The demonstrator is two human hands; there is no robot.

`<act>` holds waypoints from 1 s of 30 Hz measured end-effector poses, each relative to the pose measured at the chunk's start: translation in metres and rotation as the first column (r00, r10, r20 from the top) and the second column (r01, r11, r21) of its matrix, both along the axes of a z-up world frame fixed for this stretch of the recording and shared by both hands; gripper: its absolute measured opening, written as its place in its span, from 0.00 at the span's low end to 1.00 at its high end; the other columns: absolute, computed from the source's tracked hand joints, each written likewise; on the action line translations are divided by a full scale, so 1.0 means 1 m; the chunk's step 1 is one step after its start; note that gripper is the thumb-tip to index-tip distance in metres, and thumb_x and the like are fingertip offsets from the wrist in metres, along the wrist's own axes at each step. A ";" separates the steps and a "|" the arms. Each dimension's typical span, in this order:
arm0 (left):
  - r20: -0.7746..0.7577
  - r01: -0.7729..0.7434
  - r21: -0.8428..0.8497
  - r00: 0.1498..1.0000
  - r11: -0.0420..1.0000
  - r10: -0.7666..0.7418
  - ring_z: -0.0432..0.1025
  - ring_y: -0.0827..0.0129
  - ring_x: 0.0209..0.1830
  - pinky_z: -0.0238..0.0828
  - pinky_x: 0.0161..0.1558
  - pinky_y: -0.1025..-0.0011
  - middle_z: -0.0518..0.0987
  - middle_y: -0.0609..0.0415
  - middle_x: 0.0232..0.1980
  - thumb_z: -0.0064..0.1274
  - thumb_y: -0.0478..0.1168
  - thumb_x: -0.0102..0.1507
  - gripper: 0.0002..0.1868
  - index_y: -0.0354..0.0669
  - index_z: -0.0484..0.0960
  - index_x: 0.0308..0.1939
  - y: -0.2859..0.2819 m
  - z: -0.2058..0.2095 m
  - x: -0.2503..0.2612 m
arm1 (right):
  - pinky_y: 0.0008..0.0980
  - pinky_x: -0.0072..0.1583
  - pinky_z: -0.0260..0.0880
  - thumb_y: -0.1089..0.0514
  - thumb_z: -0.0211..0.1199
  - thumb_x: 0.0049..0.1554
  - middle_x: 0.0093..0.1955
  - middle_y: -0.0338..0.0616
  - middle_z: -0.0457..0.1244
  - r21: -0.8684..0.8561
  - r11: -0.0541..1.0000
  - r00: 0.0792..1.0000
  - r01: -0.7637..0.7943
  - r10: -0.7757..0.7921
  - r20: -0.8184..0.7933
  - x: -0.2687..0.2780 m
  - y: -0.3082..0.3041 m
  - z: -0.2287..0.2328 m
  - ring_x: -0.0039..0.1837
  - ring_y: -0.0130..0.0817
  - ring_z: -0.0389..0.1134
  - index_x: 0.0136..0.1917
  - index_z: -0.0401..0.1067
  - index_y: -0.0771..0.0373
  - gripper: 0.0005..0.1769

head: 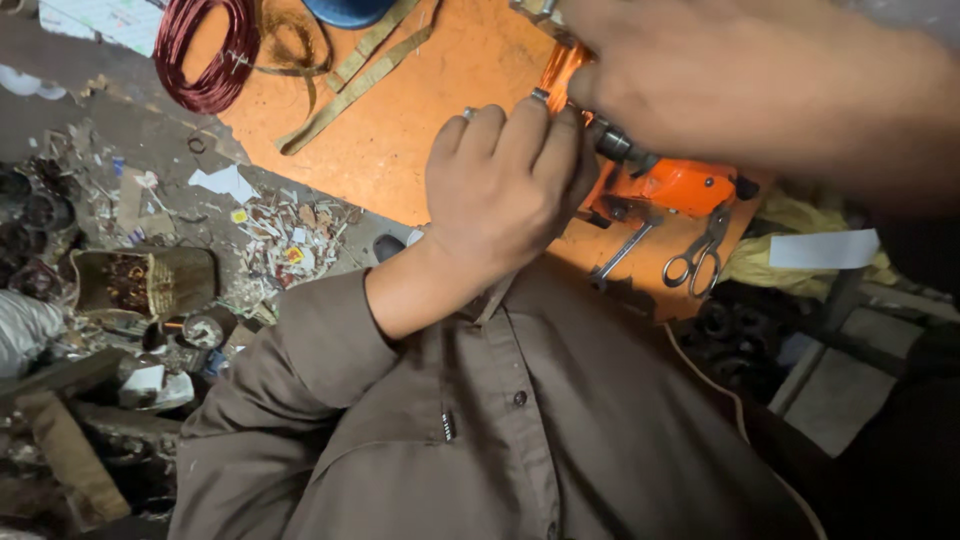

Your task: The person operates a manual wire-winding machine to wrap copper wire around a cylindrical core. They secure the wire, crank the handle to wind the coil, measure the core with a tape measure, and repeat the winding process.

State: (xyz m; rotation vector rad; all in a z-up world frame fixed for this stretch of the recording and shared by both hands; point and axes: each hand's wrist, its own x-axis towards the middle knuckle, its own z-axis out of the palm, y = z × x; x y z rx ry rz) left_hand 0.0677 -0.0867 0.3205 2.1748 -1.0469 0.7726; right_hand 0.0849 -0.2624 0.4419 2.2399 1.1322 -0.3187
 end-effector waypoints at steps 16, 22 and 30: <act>0.018 0.247 0.282 0.965 0.927 -0.263 0.68 0.64 0.44 0.65 0.39 0.67 0.72 0.55 0.46 0.56 0.41 0.62 0.17 0.36 0.83 0.52 0.002 -0.004 0.013 | 0.30 0.44 0.70 0.61 0.63 0.50 0.41 0.42 0.65 0.260 0.964 0.998 0.060 -0.049 -0.049 0.003 -0.021 -0.005 0.45 0.32 0.68 0.42 0.75 0.65 0.06; -0.162 0.304 0.171 0.947 0.937 -0.278 0.72 0.60 0.50 0.73 0.47 0.64 0.73 0.51 0.49 0.56 0.35 0.64 0.17 0.31 0.78 0.56 0.012 0.002 0.018 | 0.31 0.41 0.70 0.62 0.65 0.53 0.39 0.42 0.65 0.402 0.872 0.959 0.279 -0.276 -0.068 -0.013 -0.027 -0.028 0.41 0.32 0.69 0.43 0.76 0.66 0.05; -0.318 0.248 -0.129 0.907 0.960 -0.277 0.72 0.58 0.44 0.70 0.44 0.63 0.70 0.51 0.45 0.62 0.37 0.71 0.09 0.41 0.78 0.52 0.003 0.001 0.020 | 0.32 0.48 0.70 0.70 0.76 0.58 0.48 0.50 0.68 0.953 0.211 0.882 0.218 -0.461 -0.100 -0.068 -0.018 -0.074 0.46 0.38 0.71 0.50 0.77 0.71 0.09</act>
